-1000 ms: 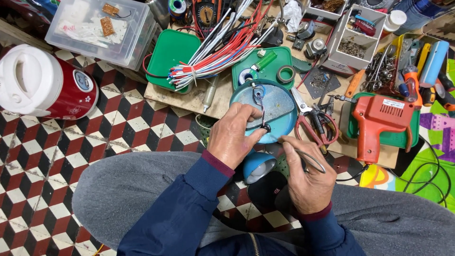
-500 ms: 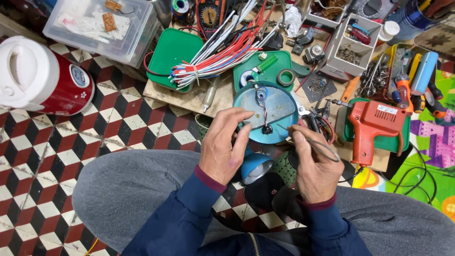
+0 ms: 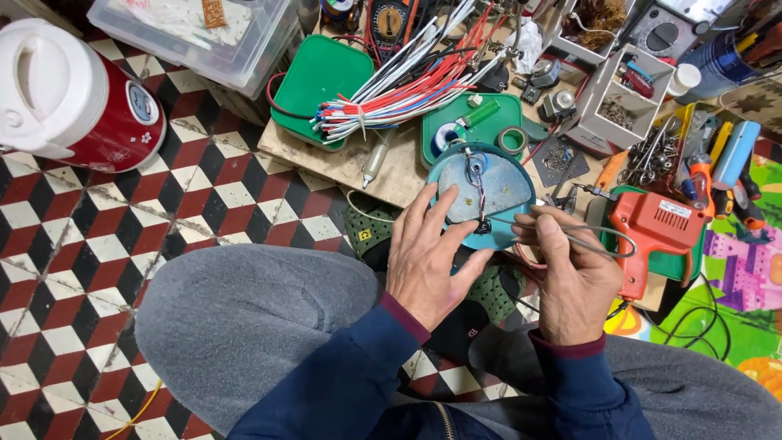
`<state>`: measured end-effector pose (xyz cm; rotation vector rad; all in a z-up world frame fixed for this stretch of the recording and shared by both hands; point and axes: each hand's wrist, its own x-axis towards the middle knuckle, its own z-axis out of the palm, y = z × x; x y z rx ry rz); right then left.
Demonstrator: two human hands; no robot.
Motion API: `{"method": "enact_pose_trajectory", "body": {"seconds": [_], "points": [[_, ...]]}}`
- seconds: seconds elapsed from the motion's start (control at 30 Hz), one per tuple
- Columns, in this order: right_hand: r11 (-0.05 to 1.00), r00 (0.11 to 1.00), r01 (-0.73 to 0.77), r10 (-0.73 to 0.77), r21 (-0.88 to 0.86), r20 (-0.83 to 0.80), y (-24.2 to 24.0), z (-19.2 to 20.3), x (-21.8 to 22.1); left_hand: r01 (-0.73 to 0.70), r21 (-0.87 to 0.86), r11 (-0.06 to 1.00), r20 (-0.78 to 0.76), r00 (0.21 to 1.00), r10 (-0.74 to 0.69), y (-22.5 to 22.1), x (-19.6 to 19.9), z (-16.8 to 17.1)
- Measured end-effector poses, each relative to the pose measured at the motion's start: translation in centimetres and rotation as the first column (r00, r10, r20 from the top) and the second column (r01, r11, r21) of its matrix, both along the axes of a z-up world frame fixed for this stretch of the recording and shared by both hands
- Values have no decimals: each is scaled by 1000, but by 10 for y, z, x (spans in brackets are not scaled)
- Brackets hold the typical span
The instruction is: The person sits on the floor repairing a blue desk lamp. They solder a wire on the lamp's base, reattach and secure the lamp head to the gooseneck, arrange the power cord, plug it in, and the lamp lights up.
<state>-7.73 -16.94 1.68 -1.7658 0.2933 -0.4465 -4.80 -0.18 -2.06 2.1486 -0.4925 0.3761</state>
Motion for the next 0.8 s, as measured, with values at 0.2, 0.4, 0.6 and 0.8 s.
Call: {"method": "enact_pose_trajectory", "body": {"seconds": [0.2,0.4,0.6,0.8], "points": [[1000,1000,-7,7,-18,-3,4,-7,0,-3,-40,999,-16,1000,2,-4,2,-3],[999,999,37,-36,2,-16,3,-6,-1,-4,-43,999,-13,1000,4,-4,1,-3],[976,994,93,-79,198,-77,-13,15,-3,-78,-72,994,-57,996,74,-5,6,17],[962,982,181,-163,207,-99,-33,5,-5,-192,62,979,-99,975,197,-28,25,5]]}}
